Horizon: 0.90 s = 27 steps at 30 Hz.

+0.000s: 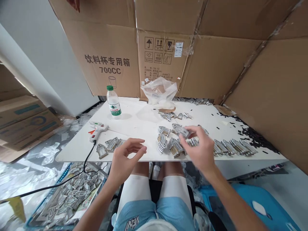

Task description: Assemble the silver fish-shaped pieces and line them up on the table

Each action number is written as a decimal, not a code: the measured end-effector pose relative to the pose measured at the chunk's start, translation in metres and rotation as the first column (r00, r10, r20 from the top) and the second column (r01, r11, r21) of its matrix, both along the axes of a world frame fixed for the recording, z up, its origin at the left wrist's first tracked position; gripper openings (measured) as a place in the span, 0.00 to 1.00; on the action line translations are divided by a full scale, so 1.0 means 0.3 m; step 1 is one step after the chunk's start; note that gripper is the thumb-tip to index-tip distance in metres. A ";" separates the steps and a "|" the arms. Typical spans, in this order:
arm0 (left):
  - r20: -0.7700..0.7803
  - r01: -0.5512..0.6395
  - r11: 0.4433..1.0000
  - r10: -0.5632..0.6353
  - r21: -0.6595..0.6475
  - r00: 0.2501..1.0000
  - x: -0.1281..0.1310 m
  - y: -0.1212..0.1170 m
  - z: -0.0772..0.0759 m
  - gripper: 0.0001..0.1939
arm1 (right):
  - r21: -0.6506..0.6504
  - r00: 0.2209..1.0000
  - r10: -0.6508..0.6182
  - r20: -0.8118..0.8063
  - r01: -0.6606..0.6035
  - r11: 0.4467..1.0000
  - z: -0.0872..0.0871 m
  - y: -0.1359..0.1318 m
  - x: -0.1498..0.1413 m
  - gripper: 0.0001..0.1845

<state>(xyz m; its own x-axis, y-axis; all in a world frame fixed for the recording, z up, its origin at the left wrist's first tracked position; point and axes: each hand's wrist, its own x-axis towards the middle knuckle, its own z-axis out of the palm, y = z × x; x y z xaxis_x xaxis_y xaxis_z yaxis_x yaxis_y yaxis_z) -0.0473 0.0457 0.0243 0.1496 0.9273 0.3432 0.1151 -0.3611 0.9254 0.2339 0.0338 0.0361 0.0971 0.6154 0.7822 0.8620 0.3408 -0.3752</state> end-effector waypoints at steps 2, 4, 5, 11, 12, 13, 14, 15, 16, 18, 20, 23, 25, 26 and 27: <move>0.113 0.054 0.993 -0.042 -0.104 0.993 0.014 -0.026 0.021 0.09 | 0.067 0.996 0.082 0.039 -0.085 0.994 -0.031 -0.097 -0.084 0.17; 0.177 0.091 0.982 -0.061 -0.167 0.982 0.028 -0.050 0.030 0.11 | 0.086 0.983 0.181 0.027 -0.183 0.979 -0.066 -0.152 -0.153 0.20; 0.192 0.101 0.977 -0.065 -0.186 0.979 0.034 -0.060 0.031 0.11 | 0.083 0.977 0.215 0.006 -0.215 0.973 -0.081 -0.167 -0.181 0.22; 0.138 0.095 0.975 -0.068 -0.199 0.988 0.065 -0.096 0.027 0.10 | 0.109 0.967 0.245 -0.064 -0.238 0.965 -0.118 -0.183 -0.259 0.28; 0.127 0.081 0.980 -0.058 -0.184 0.990 0.069 -0.098 0.027 0.09 | 0.126 0.965 0.256 -0.056 -0.248 0.961 -0.119 -0.181 -0.262 0.29; 0.117 0.065 0.984 -0.046 -0.167 0.992 0.073 -0.100 0.028 0.09 | 0.140 0.962 0.270 -0.046 -0.261 0.955 -0.120 -0.179 -0.263 0.30; 0.107 0.051 0.987 -0.034 -0.154 0.994 0.076 -0.100 0.029 0.08 | 0.151 0.958 0.283 -0.037 -0.275 0.950 -0.121 -0.178 -0.264 0.32; 0.096 0.037 0.989 -0.023 -0.145 0.995 0.078 -0.101 0.029 0.09 | 0.156 0.955 0.295 -0.031 -0.287 0.945 -0.122 -0.176 -0.264 0.33; 0.081 0.029 0.990 -0.017 -0.141 0.997 0.079 -0.100 0.029 0.09 | 0.158 0.952 0.304 -0.027 -0.296 0.942 -0.124 -0.175 -0.264 0.34; 0.044 0.022 0.990 -0.016 -0.138 0.999 0.080 -0.099 0.027 0.10 | 0.158 0.949 0.315 -0.028 -0.307 0.938 -0.130 -0.173 -0.264 0.36; 0.008 0.013 0.992 -0.012 -0.129 1.000 0.080 -0.098 0.022 0.09 | 0.161 0.945 0.325 -0.028 -0.317 0.935 -0.135 -0.172 -0.263 0.37; -0.041 -0.013 0.997 0.009 -0.081 0.999 0.081 -0.097 0.016 0.06 | 0.161 0.937 0.349 -0.026 -0.340 0.926 -0.143 -0.171 -0.263 0.37; -0.063 -0.028 1.000 0.027 -0.011 0.998 0.082 -0.098 0.016 0.03 | 0.160 0.932 0.362 -0.028 -0.353 0.922 -0.148 -0.171 -0.264 0.37; -0.071 -0.036 0.999 0.038 0.030 0.997 0.082 -0.097 0.017 0.03 | 0.164 0.930 0.367 -0.031 -0.358 0.919 -0.149 -0.171 -0.265 0.37; -0.078 -0.045 0.997 0.051 0.068 0.996 0.082 -0.097 0.018 0.04 | 0.169 0.928 0.371 -0.033 -0.361 0.917 -0.149 -0.171 -0.267 0.38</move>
